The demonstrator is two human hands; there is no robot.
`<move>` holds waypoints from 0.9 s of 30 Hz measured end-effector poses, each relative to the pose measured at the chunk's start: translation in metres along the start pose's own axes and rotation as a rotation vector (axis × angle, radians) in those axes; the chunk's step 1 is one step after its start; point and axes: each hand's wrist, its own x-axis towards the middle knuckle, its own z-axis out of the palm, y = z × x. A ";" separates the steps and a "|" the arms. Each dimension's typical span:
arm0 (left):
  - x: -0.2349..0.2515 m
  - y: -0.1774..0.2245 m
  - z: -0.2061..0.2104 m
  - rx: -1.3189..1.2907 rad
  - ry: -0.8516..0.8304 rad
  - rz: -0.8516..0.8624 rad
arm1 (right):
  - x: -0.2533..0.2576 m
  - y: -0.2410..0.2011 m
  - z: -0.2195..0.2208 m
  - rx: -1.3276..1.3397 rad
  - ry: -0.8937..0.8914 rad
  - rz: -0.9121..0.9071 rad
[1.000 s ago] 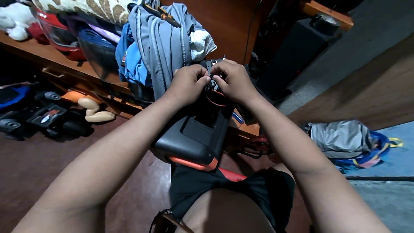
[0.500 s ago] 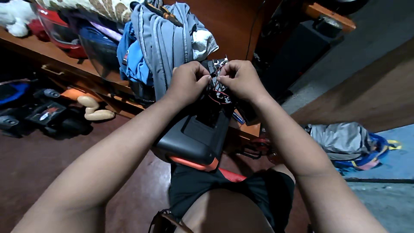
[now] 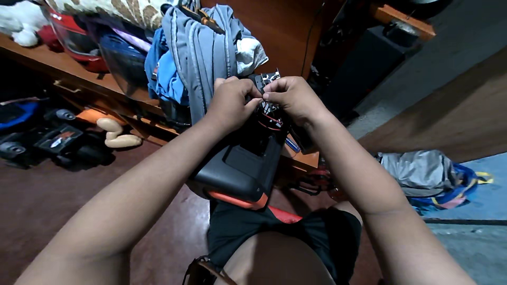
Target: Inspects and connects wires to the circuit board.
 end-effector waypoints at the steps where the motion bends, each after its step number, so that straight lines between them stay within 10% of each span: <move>1: 0.000 0.000 0.000 -0.004 0.000 0.004 | 0.000 0.000 0.000 0.018 0.003 -0.011; 27: 0.004 0.002 -0.004 -0.437 -0.229 -0.257 | 0.009 0.029 -0.018 -0.290 -0.203 -0.569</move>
